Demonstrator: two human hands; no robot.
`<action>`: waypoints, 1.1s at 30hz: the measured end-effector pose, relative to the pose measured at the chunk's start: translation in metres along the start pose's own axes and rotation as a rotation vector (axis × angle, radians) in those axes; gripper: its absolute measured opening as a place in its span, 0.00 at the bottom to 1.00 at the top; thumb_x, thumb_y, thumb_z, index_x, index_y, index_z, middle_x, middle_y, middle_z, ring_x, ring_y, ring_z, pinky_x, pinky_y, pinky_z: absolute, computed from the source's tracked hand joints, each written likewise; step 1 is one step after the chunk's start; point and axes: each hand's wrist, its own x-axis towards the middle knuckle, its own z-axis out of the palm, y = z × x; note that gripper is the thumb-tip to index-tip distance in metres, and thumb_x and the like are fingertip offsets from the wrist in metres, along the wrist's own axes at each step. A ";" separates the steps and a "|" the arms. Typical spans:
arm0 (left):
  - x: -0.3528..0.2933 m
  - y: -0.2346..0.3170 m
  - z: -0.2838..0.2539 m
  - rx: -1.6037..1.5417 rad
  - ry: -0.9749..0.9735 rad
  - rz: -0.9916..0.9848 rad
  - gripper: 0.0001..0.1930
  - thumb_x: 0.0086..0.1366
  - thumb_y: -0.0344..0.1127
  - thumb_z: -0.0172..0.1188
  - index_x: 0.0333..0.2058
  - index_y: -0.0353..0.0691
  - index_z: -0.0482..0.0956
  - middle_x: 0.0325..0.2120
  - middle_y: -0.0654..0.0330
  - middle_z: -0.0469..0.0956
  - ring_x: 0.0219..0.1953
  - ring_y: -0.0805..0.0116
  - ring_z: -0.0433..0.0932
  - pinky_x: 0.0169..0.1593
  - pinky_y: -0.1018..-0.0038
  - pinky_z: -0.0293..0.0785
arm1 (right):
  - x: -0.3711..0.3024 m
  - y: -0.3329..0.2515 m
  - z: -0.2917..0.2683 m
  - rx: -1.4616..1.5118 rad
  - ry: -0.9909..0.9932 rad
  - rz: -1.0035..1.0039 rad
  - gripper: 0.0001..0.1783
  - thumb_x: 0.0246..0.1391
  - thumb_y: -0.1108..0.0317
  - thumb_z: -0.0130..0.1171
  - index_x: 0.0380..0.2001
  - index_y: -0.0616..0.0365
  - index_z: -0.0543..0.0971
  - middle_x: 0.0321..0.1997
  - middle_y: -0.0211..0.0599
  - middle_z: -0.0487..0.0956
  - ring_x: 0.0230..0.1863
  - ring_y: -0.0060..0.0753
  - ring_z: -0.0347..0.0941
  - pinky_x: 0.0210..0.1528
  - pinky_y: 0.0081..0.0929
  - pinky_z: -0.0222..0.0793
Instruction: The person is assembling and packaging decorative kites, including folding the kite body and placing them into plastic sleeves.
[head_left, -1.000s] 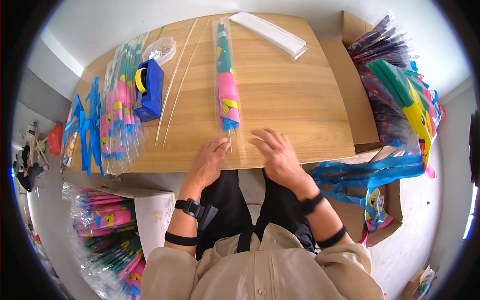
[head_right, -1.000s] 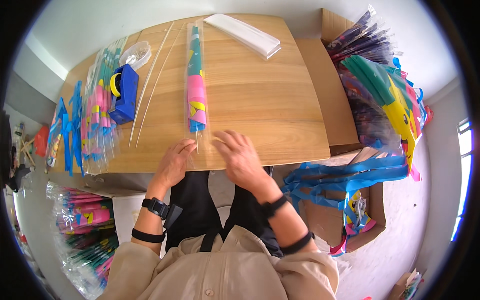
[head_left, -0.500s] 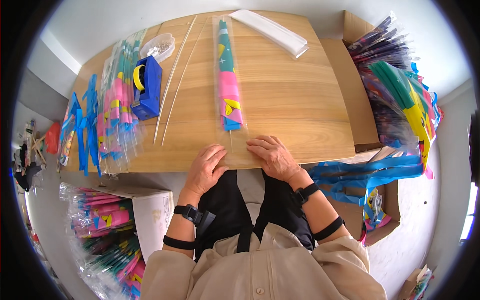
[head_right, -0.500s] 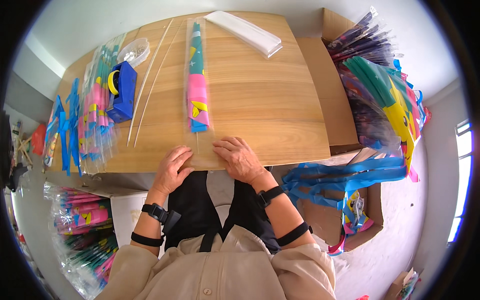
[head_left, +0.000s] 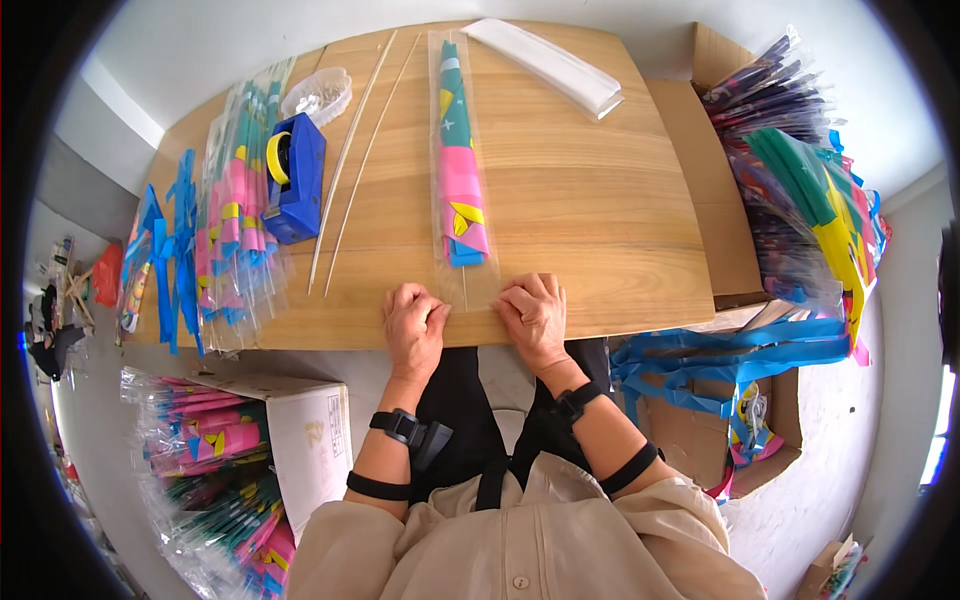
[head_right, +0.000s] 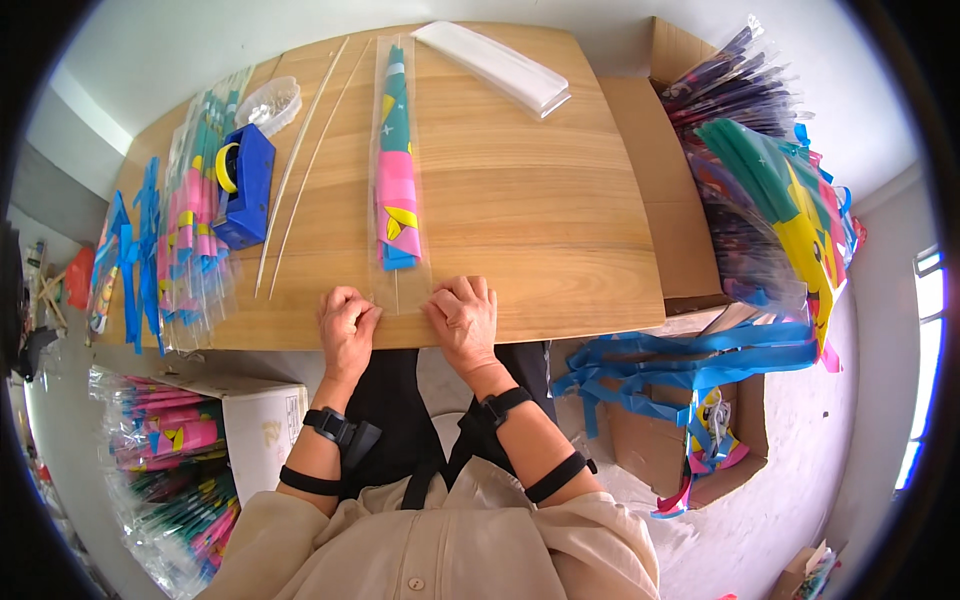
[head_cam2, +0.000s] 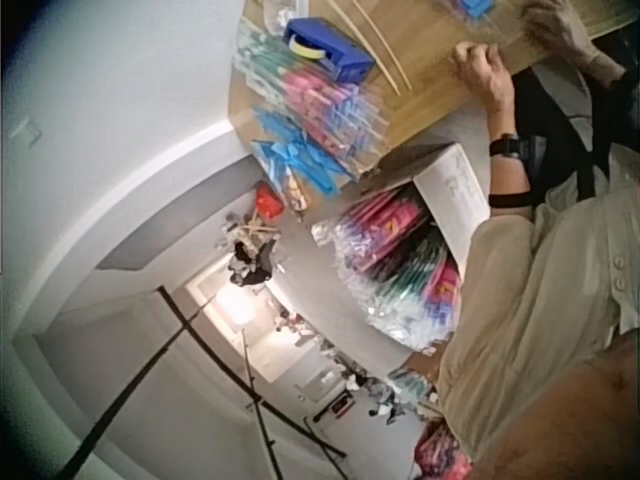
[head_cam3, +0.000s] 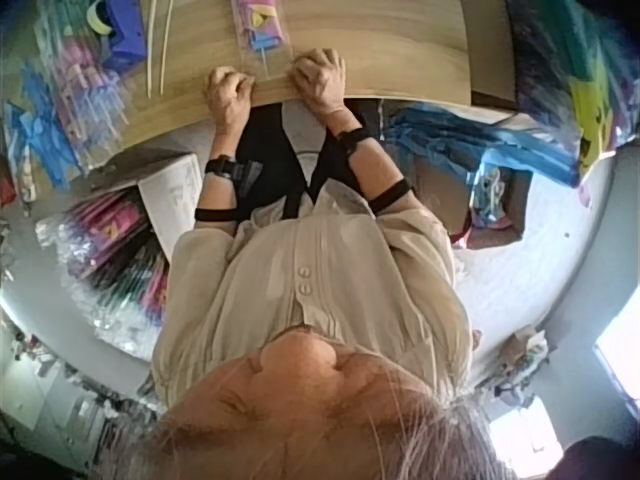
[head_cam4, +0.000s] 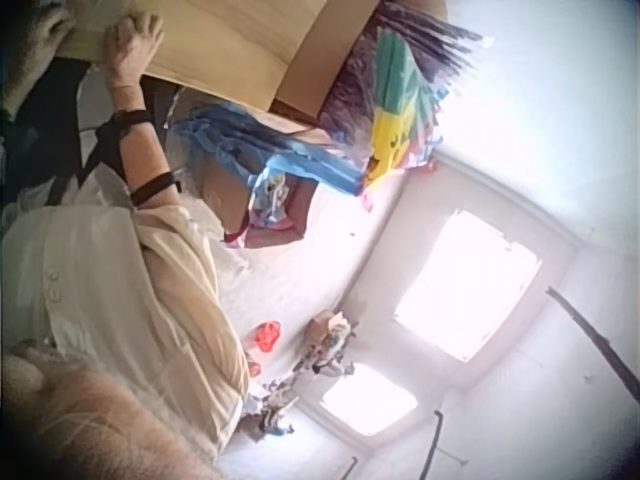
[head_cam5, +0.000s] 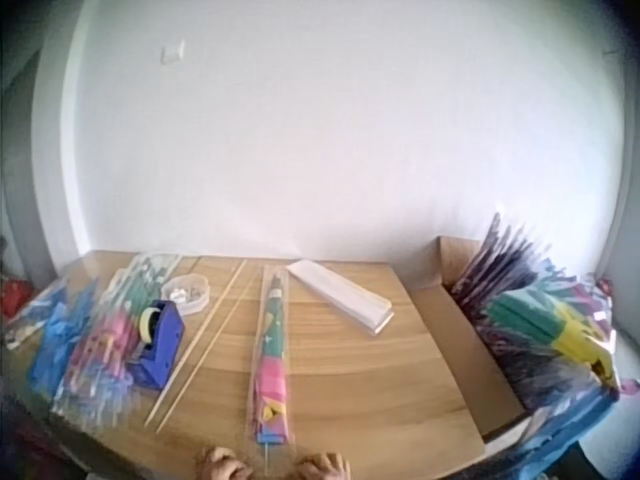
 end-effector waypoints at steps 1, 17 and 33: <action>0.000 0.000 0.002 0.025 0.000 -0.024 0.06 0.49 0.30 0.67 0.25 0.41 0.78 0.31 0.62 0.72 0.39 0.58 0.69 0.46 0.63 0.63 | 0.002 -0.003 0.002 -0.013 0.018 0.028 0.07 0.45 0.63 0.64 0.24 0.52 0.79 0.38 0.27 0.76 0.43 0.40 0.68 0.43 0.39 0.60; 0.004 0.003 0.006 0.125 -0.042 -0.068 0.10 0.53 0.30 0.65 0.31 0.39 0.73 0.40 0.56 0.70 0.46 0.51 0.67 0.51 0.56 0.61 | 0.001 -0.004 0.014 -0.045 0.028 0.193 0.14 0.45 0.66 0.62 0.37 0.55 0.75 0.45 0.37 0.71 0.48 0.44 0.66 0.48 0.43 0.59; -0.010 0.016 -0.008 0.398 -0.359 -0.013 0.39 0.61 0.49 0.61 0.64 0.33 0.58 0.67 0.44 0.51 0.69 0.44 0.47 0.68 0.49 0.46 | -0.014 -0.023 -0.008 -0.382 -0.392 -0.065 0.61 0.38 0.32 0.62 0.66 0.66 0.56 0.73 0.52 0.50 0.75 0.49 0.41 0.70 0.66 0.30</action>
